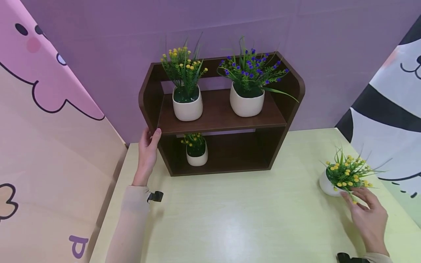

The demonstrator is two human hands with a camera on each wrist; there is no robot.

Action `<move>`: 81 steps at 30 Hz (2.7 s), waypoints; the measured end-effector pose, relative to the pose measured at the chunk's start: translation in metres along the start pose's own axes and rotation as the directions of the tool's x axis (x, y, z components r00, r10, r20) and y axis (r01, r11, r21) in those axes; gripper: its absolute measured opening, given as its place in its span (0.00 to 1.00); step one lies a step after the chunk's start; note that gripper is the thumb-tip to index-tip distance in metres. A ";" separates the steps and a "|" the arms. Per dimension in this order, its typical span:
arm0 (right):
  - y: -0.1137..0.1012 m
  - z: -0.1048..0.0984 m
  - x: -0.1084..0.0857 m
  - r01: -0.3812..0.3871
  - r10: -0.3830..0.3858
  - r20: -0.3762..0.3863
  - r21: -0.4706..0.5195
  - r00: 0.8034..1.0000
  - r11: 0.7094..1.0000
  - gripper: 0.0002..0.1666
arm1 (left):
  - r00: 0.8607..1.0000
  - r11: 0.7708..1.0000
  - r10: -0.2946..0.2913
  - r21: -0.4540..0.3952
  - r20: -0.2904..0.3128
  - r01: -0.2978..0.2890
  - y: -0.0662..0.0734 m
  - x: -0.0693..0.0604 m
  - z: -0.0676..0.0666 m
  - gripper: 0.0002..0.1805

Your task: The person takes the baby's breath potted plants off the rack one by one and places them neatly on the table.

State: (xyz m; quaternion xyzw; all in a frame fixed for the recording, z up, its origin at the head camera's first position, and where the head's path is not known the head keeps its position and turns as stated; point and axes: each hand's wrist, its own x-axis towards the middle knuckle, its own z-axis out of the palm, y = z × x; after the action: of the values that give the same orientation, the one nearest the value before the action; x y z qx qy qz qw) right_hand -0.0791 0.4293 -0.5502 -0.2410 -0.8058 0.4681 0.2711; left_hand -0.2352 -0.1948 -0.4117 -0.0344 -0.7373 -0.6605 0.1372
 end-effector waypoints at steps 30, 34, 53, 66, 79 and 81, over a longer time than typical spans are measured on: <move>-0.122 -0.001 -0.012 0.342 -0.273 -0.319 0.183 0.908 0.922 0.25 | 1.000 1.000 -0.008 0.020 -0.007 0.009 0.001 -0.001 -0.001 0.31; -0.134 0.005 -0.008 0.438 -0.370 -0.299 0.208 0.880 0.875 0.26 | 1.000 1.000 -0.005 0.016 -0.007 0.005 0.002 -0.001 -0.002 0.30; -0.204 0.043 -0.014 0.536 -0.553 -0.061 0.353 0.831 0.767 0.25 | 1.000 1.000 -0.012 -0.001 -0.001 0.012 0.002 0.001 0.000 0.28; -0.251 0.065 -0.021 0.508 -0.543 0.140 0.222 0.828 0.832 0.31 | 1.000 1.000 -0.020 0.014 -0.001 0.020 0.001 0.001 -0.001 0.30; -0.279 0.097 -0.015 0.564 -0.593 0.252 0.182 0.765 0.805 0.29 | 1.000 1.000 -0.017 -0.011 0.012 0.017 0.000 0.003 -0.001 0.30; -0.284 0.100 -0.015 0.562 -0.589 0.274 0.176 0.760 0.808 0.29 | 1.000 1.000 -0.013 -0.012 0.015 0.013 0.001 0.003 -0.001 0.31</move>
State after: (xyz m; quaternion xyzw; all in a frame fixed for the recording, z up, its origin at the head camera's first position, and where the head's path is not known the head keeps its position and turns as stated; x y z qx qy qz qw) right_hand -0.1729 0.2310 -0.3436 0.1076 -0.8530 0.4277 0.2792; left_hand -0.2379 -0.1966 -0.4102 -0.0353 -0.7345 -0.6657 0.1272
